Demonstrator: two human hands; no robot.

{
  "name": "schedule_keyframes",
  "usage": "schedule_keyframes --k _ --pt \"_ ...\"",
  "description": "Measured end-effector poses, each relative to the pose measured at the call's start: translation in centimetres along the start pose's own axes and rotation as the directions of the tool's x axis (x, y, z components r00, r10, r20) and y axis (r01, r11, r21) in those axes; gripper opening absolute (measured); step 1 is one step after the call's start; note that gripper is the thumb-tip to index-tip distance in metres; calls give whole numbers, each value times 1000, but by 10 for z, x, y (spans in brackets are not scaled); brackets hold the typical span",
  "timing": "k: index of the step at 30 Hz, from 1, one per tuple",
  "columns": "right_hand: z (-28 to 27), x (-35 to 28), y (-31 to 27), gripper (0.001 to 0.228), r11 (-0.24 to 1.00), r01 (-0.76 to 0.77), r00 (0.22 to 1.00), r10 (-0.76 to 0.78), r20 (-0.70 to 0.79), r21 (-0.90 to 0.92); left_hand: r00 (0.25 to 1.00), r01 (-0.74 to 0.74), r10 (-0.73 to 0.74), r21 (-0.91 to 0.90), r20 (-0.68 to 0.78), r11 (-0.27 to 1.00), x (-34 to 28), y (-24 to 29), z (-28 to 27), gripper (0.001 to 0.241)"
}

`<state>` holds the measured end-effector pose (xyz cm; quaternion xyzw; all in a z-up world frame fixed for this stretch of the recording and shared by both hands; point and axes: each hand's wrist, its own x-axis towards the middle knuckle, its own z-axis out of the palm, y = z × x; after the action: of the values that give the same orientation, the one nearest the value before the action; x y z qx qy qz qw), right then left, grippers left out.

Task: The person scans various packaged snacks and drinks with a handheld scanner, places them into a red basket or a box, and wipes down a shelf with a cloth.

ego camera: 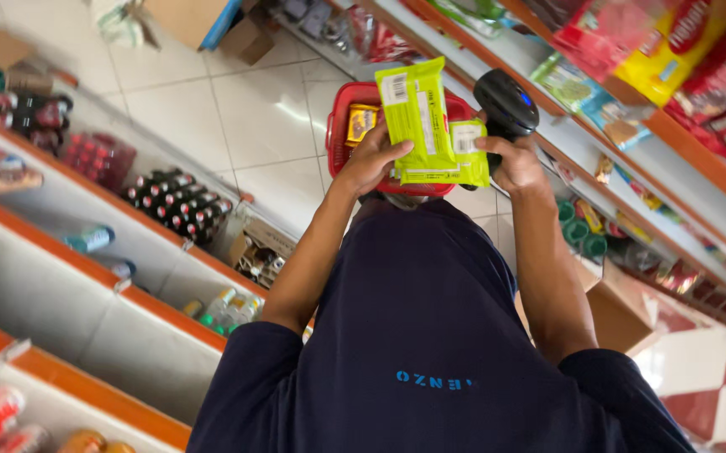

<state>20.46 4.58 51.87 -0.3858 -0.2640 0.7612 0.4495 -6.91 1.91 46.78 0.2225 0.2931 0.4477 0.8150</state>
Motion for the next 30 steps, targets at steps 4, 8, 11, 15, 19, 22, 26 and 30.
schedule_keyframes --k 4,8,11,15,19,22,26,30 --pt "-7 -13 -2 36 989 117 982 -129 -136 -92 996 -9 -14 259 84 966 12 9 17 73" --pt "-11 -23 -4 34 973 192 950 -217 -223 -127 990 40 -95 423 109 905 19 19 38 86" --pt "-14 -29 -5 33 965 208 931 -246 -269 -161 976 -52 -94 634 194 772 23 29 48 84" --pt "-18 -32 -8 33 953 208 927 -264 -265 -223 937 -68 -240 806 254 588 26 38 52 61" --pt "-17 -28 -9 35 912 226 937 -300 -181 -342 920 -39 -300 822 251 568 23 39 54 53" --pt "-11 -17 -13 29 885 190 954 -270 -134 -425 951 -50 -204 765 234 642 16 40 56 56" --pt "4 0 -20 22 826 189 965 -257 -56 -532 977 -24 -139 739 159 674 5 42 57 57" --pt "19 11 -39 20 684 215 944 -329 -31 -697 998 -70 45 730 55 680 0 45 54 54"
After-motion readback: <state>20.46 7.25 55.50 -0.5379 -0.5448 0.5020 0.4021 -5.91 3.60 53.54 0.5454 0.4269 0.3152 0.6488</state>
